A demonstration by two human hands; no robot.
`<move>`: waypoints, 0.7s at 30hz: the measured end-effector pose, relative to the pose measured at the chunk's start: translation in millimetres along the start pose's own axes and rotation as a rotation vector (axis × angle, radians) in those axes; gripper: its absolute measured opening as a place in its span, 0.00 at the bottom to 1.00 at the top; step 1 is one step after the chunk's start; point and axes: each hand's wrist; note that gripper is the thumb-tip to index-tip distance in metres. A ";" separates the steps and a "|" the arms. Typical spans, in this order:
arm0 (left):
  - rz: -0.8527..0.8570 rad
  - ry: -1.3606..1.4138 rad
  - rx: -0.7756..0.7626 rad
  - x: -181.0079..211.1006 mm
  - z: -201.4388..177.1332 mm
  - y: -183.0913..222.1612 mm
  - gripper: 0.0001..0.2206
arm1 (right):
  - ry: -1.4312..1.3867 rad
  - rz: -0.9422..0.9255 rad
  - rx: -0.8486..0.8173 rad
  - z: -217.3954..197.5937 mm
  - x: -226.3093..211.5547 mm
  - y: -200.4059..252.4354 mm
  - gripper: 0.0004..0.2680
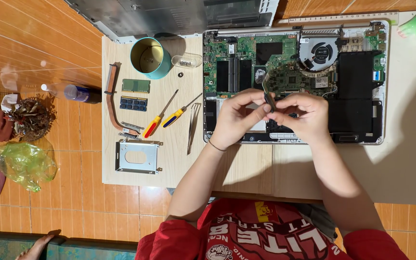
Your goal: The recorder is disassembling and repairing internal components of a laptop computer.
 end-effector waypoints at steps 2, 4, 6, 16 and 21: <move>-0.022 0.051 0.040 -4.7 -0.1 -2.2 0.12 | 0.086 -0.005 0.021 -0.9 -1.7 -3.3 0.09; -0.045 0.103 0.079 -0.5 0.6 -5.1 0.13 | 0.172 -0.011 0.042 -2.8 -2.7 -6.3 0.08; 0.068 -0.122 0.287 12.8 2.0 -8.3 0.23 | 0.230 0.044 0.106 -5.3 -2.9 -8.7 0.09; -0.056 0.012 0.150 -16.2 -3.9 -6.3 0.19 | 0.284 0.060 -0.018 1.1 -5.3 -8.3 0.07; -0.139 -0.085 0.193 -4.9 -14.8 -5.7 0.13 | 0.310 0.180 0.032 -10.6 -14.3 -14.7 0.08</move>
Point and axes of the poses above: each hand's wrist, its own y-axis away from the middle knuckle, its own z-axis out of the palm, x = y × z, and after that the axes turned 1 degree about -y, right-handed
